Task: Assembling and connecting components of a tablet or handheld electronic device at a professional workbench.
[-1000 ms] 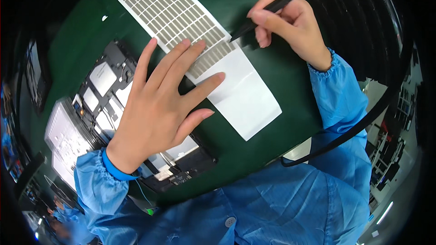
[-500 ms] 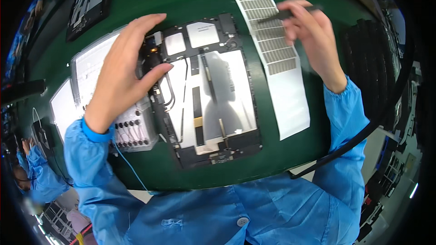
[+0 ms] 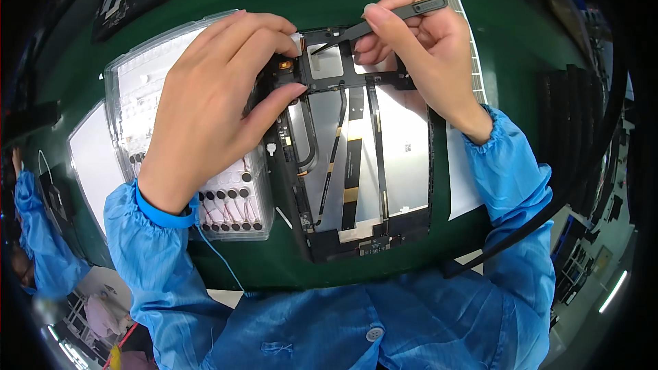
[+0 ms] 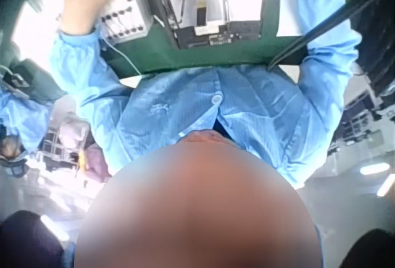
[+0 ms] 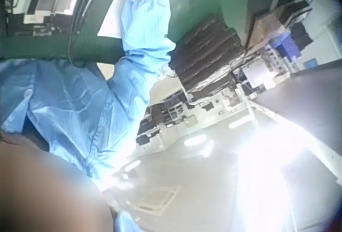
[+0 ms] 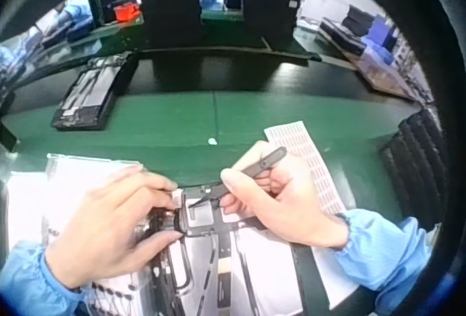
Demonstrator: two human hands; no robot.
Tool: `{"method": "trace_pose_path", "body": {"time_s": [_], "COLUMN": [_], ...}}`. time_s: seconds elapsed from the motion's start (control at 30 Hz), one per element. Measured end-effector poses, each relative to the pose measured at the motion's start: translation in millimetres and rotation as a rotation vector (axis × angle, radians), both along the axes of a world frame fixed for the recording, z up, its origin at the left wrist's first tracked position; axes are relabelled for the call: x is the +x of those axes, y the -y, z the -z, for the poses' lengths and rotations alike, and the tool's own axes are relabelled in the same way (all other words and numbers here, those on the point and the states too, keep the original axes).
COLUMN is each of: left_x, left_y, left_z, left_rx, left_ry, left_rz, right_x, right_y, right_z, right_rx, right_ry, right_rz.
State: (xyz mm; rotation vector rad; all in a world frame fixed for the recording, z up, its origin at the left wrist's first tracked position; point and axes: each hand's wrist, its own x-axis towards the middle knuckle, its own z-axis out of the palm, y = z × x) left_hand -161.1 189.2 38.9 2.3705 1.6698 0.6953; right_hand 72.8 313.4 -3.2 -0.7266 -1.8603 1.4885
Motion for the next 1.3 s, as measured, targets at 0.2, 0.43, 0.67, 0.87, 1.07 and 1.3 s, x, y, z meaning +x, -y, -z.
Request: {"method": "trace_pose_path", "body": {"time_s": [0.2,0.43,0.67,0.87,1.07,1.3], "left_x": [3,13,15,13,125,146], "left_y": [0,-7,-2,-10,-17,-22], "left_z": [-8,-8,-19,-28,-4,1], "left_rx": [-0.011,0.029,0.062,0.134,-0.289,-0.338], "left_ry": [-0.07,-0.162,-0.315,0.115,-0.179,-0.372], "left_rz": [0.053,0.094,0.169,0.07,0.482,0.488], "right_x": [-2,-1,52,216,215,214], "right_y": [4,2,-30,-39,-8,-2], "right_z": [-3,4,-65,10,11,-5], "right_rx": [0.046,0.045,0.141,0.022,-0.101,-0.285], "right_ry": [0.013,-0.167,-0.19,-0.019,0.092,-0.083], "right_rz": [-0.007,0.058,0.085,0.273,0.16,0.11]}}
